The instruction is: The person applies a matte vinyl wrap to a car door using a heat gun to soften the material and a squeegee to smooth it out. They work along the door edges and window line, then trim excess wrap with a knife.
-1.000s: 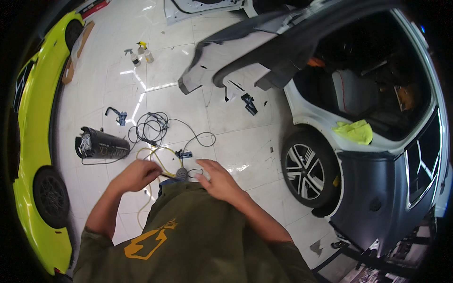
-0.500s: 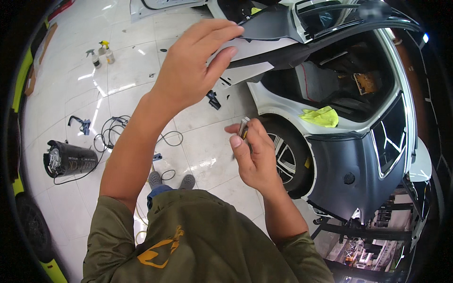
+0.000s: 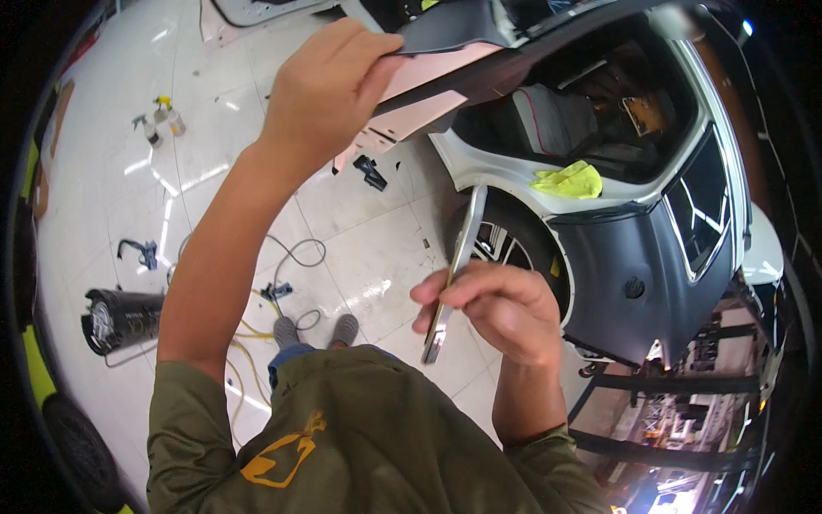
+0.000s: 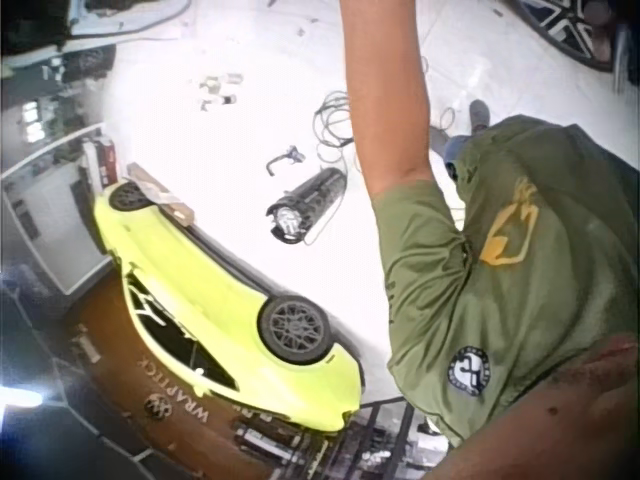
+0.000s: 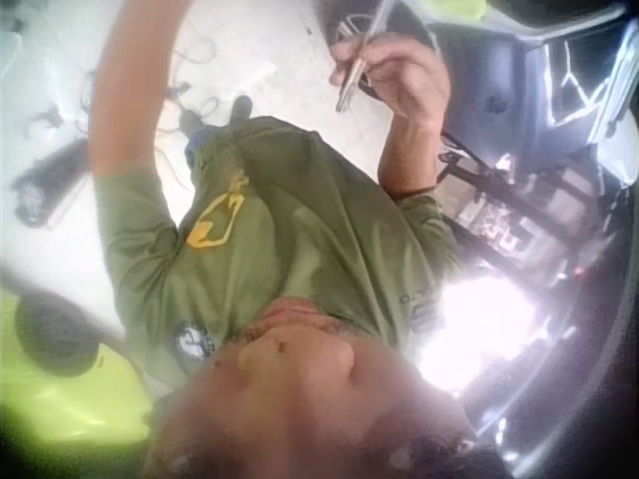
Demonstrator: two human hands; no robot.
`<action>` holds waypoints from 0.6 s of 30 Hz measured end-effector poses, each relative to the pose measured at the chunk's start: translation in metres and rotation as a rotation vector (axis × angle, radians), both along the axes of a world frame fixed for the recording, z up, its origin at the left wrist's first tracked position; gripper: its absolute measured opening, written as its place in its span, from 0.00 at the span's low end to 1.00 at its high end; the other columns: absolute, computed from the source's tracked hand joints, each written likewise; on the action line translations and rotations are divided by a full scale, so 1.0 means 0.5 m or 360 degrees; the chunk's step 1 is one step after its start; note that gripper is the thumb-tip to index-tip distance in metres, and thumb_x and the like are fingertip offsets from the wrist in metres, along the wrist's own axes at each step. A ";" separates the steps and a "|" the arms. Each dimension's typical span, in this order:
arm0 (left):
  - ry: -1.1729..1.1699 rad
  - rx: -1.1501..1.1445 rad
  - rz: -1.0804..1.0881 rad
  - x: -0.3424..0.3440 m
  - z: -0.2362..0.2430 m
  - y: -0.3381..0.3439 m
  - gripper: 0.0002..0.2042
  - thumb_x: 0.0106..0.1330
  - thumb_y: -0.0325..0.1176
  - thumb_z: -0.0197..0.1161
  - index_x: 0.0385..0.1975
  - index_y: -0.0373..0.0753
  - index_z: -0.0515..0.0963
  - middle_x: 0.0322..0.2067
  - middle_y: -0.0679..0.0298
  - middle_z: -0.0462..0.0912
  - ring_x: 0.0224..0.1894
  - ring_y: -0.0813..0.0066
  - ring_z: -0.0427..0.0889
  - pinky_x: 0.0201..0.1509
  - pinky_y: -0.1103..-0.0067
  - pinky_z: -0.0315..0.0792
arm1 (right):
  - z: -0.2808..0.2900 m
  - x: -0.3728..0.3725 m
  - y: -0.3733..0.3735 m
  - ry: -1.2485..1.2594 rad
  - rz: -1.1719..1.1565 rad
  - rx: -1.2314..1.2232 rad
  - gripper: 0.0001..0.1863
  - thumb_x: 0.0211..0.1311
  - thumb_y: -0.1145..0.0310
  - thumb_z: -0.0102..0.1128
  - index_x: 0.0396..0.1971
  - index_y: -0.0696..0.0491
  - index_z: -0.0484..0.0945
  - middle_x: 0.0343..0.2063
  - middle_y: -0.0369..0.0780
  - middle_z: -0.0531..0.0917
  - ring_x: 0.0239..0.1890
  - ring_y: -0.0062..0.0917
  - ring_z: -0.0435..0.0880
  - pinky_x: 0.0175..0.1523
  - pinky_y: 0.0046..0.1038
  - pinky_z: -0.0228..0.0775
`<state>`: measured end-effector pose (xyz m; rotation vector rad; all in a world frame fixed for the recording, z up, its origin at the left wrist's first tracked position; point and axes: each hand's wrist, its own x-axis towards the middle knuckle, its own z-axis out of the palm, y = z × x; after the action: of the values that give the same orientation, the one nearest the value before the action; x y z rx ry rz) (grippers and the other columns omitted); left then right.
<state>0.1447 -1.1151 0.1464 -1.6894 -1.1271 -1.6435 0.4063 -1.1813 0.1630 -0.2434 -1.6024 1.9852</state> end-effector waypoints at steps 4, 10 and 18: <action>0.0141 -0.0059 -0.0182 -0.001 0.024 0.002 0.09 0.57 0.25 0.63 0.38 0.34 0.78 0.33 0.58 0.80 0.34 0.61 0.79 0.37 0.75 0.73 | -0.034 0.019 0.011 0.0075 -0.0328 -0.0058 0.17 0.63 0.81 0.45 0.51 0.56 0.67 0.38 0.49 0.78 0.33 0.32 0.82 0.38 0.31 0.75; 0.0537 -0.0330 0.0242 0.029 0.078 -0.020 0.07 0.56 0.26 0.64 0.34 0.34 0.78 0.28 0.60 0.78 0.29 0.64 0.78 0.32 0.76 0.72 | -0.081 0.031 0.012 0.0033 -0.0668 -0.0123 0.34 0.57 0.83 0.42 0.66 0.54 0.53 0.30 0.41 0.78 0.26 0.23 0.77 0.35 0.23 0.70; 0.0345 -0.0619 0.0156 0.034 0.081 -0.030 0.11 0.55 0.25 0.63 0.39 0.37 0.78 0.31 0.61 0.77 0.33 0.68 0.78 0.36 0.80 0.72 | -0.200 0.081 0.019 -0.0083 -0.0752 -0.0432 0.22 0.60 0.79 0.44 0.55 0.59 0.66 0.28 0.38 0.75 0.25 0.19 0.73 0.31 0.20 0.66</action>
<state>0.1619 -1.1301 0.1871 -1.9574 -1.4602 -1.2010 0.4468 -1.1719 0.0628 -0.7140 -1.1620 1.8199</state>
